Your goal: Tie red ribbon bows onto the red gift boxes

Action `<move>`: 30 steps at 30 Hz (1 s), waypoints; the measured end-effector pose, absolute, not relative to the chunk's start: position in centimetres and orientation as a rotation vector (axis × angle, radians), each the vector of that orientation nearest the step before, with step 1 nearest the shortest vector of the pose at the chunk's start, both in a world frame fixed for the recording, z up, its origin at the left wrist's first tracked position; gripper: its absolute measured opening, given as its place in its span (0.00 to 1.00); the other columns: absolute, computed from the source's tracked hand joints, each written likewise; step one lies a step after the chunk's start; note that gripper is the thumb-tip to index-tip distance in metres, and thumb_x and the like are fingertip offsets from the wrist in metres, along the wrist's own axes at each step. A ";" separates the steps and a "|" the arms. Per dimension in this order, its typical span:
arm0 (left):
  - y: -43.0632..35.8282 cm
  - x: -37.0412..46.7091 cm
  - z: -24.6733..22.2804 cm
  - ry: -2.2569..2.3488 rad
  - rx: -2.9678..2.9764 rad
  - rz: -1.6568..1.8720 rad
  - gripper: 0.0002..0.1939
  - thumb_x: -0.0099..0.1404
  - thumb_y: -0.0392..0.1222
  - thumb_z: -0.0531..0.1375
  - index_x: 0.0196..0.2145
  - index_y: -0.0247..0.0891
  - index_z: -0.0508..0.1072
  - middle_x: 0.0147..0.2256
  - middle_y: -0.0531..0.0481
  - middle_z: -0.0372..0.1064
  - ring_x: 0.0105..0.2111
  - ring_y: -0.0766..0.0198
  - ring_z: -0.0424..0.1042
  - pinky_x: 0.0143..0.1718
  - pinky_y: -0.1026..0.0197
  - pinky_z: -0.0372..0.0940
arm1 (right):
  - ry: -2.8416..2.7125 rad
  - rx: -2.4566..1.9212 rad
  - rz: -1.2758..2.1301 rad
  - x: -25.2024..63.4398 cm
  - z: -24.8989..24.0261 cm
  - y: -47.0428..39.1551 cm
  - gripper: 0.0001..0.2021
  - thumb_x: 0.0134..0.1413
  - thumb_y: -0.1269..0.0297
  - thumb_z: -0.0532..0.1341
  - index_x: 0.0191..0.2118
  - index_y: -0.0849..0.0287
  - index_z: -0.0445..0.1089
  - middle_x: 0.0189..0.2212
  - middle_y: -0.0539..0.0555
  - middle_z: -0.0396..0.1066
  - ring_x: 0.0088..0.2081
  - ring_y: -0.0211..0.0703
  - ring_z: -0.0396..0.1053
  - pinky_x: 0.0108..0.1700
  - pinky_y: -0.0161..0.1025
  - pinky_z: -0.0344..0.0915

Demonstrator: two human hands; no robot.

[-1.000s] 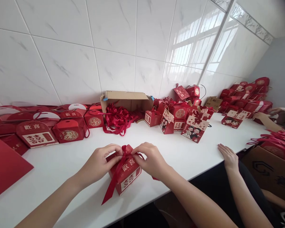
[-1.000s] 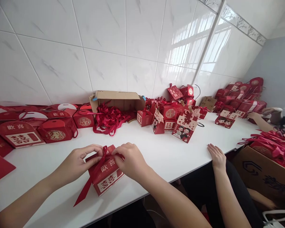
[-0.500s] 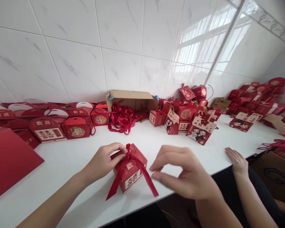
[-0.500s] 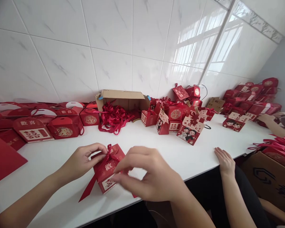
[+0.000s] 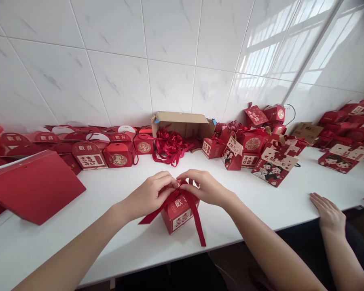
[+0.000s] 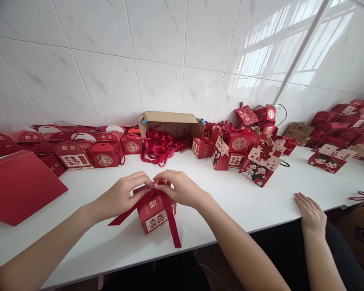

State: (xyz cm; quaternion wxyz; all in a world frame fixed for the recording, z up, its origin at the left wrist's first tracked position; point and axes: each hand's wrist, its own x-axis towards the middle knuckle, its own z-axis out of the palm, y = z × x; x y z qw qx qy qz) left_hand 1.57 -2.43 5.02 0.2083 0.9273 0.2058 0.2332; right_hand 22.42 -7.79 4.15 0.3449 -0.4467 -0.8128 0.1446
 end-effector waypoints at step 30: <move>-1.5 1.2 6.0 0.640 2.822 0.607 0.12 0.68 0.34 0.46 0.36 0.39 0.69 0.36 0.50 0.68 0.40 0.61 0.66 0.41 0.60 0.63 | -2.463 -1.155 0.012 21.9 2.8 -8.9 0.20 0.56 0.76 0.56 0.53 0.54 0.69 0.38 0.55 0.61 0.39 0.42 0.60 0.40 0.36 0.64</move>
